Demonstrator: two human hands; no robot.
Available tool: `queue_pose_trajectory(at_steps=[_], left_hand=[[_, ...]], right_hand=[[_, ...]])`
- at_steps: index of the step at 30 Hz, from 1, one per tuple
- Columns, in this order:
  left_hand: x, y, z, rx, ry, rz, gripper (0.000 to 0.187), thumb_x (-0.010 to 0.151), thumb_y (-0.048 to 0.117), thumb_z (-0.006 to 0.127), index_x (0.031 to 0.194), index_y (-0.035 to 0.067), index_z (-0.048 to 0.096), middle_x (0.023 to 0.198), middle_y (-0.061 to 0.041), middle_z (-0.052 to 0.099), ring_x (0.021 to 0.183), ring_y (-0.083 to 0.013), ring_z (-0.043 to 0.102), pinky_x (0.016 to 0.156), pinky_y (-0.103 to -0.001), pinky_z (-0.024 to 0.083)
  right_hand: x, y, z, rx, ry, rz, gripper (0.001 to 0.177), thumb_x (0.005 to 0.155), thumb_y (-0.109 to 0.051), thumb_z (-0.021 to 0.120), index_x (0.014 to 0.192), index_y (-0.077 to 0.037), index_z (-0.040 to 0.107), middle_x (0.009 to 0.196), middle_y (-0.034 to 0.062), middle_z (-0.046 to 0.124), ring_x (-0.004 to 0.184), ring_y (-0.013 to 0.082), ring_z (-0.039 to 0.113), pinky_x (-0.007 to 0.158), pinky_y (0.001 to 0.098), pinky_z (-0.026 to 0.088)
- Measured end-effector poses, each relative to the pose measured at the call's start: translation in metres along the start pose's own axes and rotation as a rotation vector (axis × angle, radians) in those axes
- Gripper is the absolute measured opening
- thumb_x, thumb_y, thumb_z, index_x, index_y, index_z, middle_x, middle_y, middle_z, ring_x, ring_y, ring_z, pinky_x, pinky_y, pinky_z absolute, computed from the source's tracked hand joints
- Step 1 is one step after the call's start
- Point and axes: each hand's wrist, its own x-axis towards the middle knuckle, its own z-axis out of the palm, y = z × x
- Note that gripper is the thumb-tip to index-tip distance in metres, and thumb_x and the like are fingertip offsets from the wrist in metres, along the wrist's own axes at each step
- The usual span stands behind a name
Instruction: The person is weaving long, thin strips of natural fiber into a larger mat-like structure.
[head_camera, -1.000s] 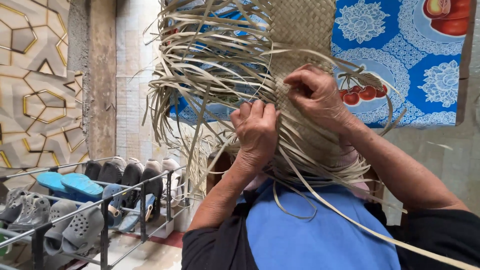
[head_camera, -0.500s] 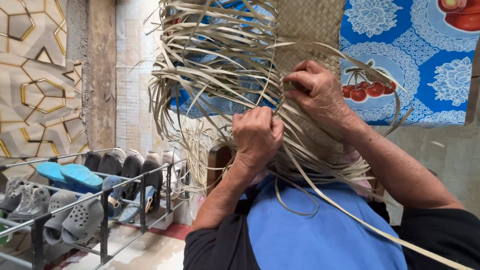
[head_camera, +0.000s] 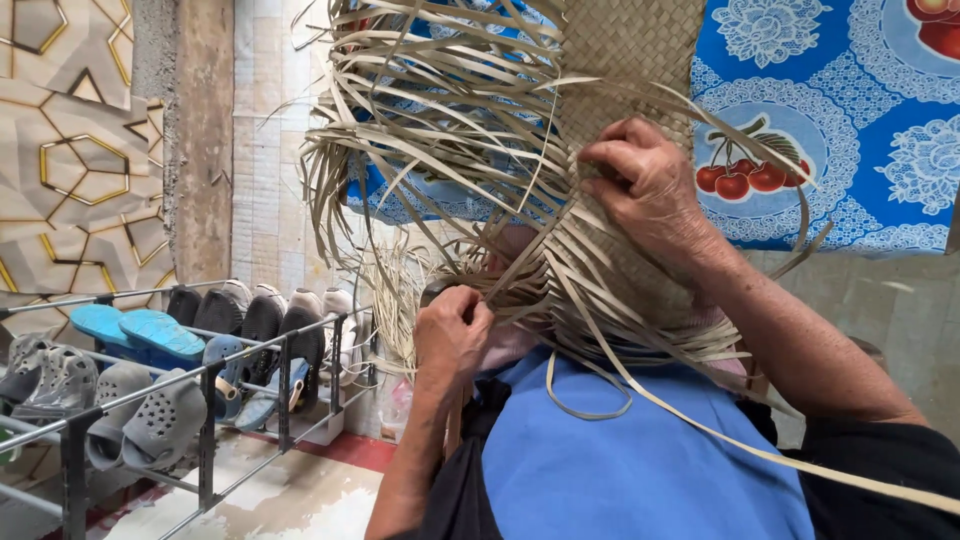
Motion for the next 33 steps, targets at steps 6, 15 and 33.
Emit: queue_pose_trajectory(at_steps=[6,15,33], left_hand=[[0.021,0.038,-0.02,-0.082,0.251,0.242,0.018,0.086,0.02,0.043,0.097,0.017,0.056,0.086,-0.001,0.057,0.087,-0.0205,0.057,0.067,-0.033,0.044],[0.046,0.069,-0.008,-0.596,0.027,0.147,0.026,0.081,0.032,0.063,0.068,0.01,0.059,0.06,-0.004,0.044,0.061,-0.0205,0.052,0.062,-0.031,0.042],[0.02,0.062,-0.059,-1.169,-0.314,-0.152,0.016,0.075,0.005,0.061,0.06,0.0,0.059,0.054,-0.007,0.048,0.054,-0.0083,0.041,0.048,-0.02,0.036]], right_hand=[[-0.007,-0.009,-0.003,0.046,0.045,0.063,0.019,0.079,0.005,0.062,0.094,-0.006,0.064,0.09,0.0123,0.054,0.079,0.0261,0.058,0.07,0.0323,0.046],[-0.011,-0.011,-0.006,0.145,0.074,0.184,0.017,0.08,0.005,0.06,0.09,-0.007,0.066,0.089,0.0104,0.058,0.081,0.0217,0.058,0.076,0.0313,0.046],[-0.011,-0.008,-0.005,0.152,0.053,0.178,0.011,0.082,0.005,0.064,0.09,-0.003,0.066,0.09,0.013,0.058,0.083,0.0216,0.058,0.077,0.0298,0.044]])
